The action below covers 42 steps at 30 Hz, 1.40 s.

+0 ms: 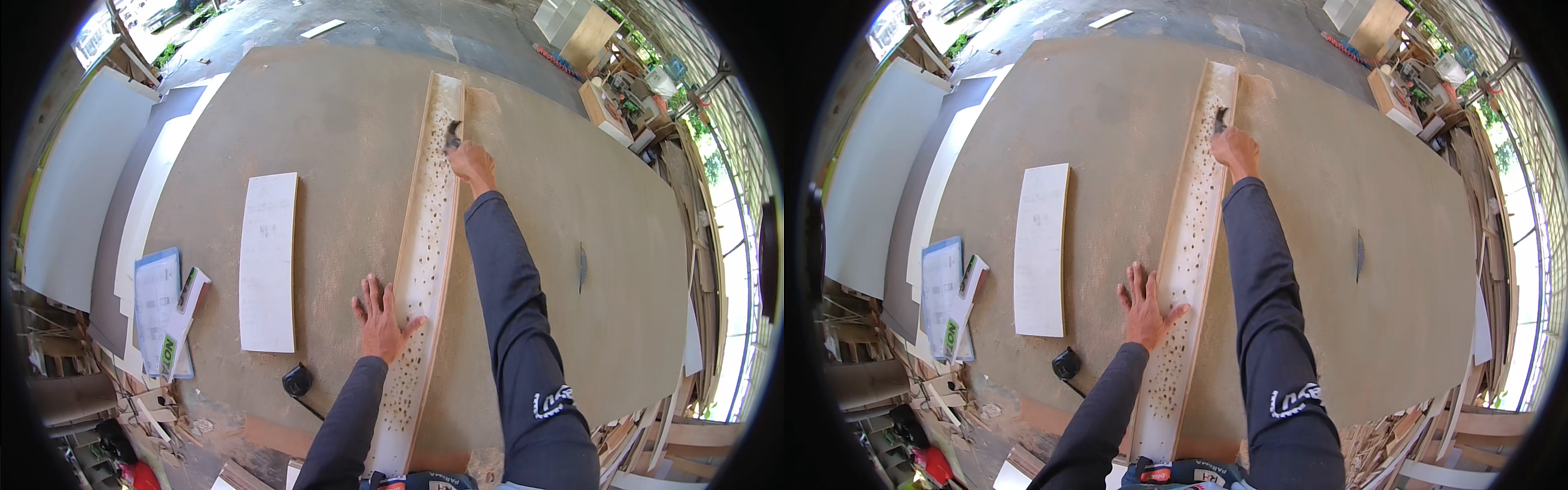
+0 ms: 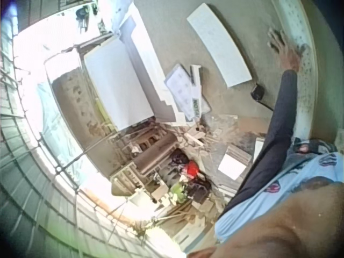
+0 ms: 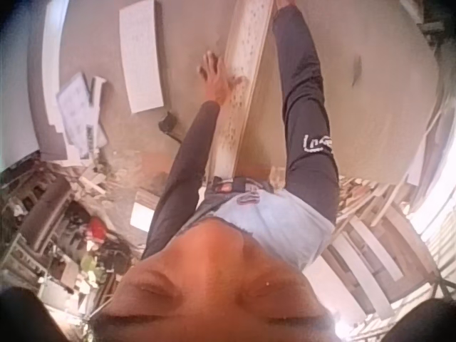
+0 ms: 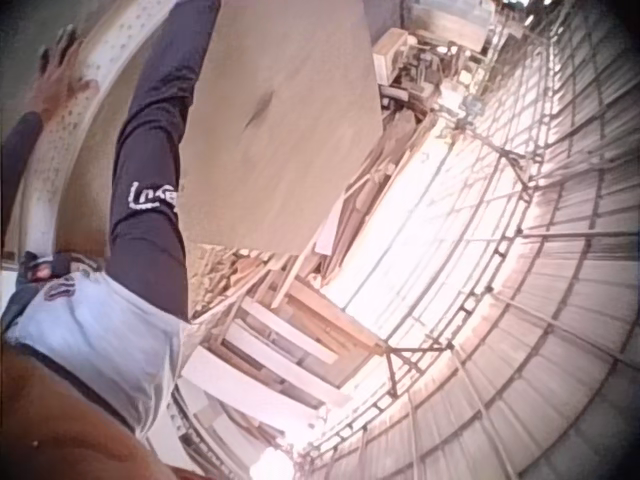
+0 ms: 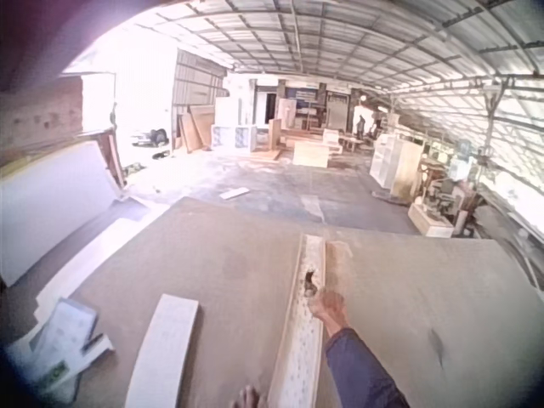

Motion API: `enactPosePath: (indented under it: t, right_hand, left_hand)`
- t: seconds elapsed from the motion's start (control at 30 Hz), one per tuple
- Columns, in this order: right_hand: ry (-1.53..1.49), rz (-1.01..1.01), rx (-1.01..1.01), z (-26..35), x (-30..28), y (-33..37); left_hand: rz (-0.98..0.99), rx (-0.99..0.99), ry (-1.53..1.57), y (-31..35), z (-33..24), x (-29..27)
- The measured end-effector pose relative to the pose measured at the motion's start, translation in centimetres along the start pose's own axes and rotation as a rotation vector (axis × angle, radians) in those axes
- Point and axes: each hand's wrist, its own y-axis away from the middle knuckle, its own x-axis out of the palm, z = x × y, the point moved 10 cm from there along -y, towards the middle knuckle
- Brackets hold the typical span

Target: The person positions a wooden strip on a wood panel, hammers a nail into it to secure it, and then uses a tape measure to take measurements on the panel surface.

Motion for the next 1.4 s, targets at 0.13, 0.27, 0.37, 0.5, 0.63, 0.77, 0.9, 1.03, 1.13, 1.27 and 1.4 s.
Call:
enactPosePath:
  t: [0.13,0.27,0.37,0.5,0.63,0.77,0.9,1.03,1.13,1.27,1.4]
  right_hand:
    - [-0.132,-0.015,-0.107,7.4,1.2,8.0]
    - [-0.169,-0.122,-0.157,12.2,4.3,20.2]
    - [-0.114,-0.102,-0.358,16.5,6.4,27.8]
    - [-0.385,0.005,-0.517,19.5,6.3,36.0]
    - [-0.68,-0.316,-0.513,11.5,-3.8,42.8]
    - [-0.722,-0.199,-0.132,-2.7,-6.7,51.7]
    - [-0.528,-0.444,0.127,-18.3,-9.6,65.8]
    - [-0.456,-0.571,0.563,-30.2,-8.9,81.9]
    - [-0.394,-0.61,0.941,-36.5,-5.0,94.5]
    - [-0.393,-0.344,1.236,-38.0,2.3,103.9]
    - [-0.372,0.328,0.956,-37.9,11.6,107.4]
  left_hand:
    - [-0.039,0.006,-0.012,0.1,0.6,0.0]
    - [-0.011,0.044,0.094,-0.9,2.1,3.8]
    - [-0.012,0.034,0.281,-0.8,2.6,5.2]
    - [-0.159,0.062,-0.076,0.2,0.8,-0.7]
    - [-0.234,0.168,-0.002,0.4,-0.6,0.0]
    - [-0.162,0.088,0.02,-0.4,0.5,0.0]
    - [-0.157,0.105,-0.025,-1.1,0.4,1.1]
    - [-0.217,0.199,0.015,-1.6,2.6,1.3]
    - [-0.268,0.255,0.12,0.1,2.8,1.0]
    - [-0.346,0.183,-0.021,3.3,5.0,-0.4]
    - [-0.366,0.111,-0.018,9.6,4.1,-0.3]
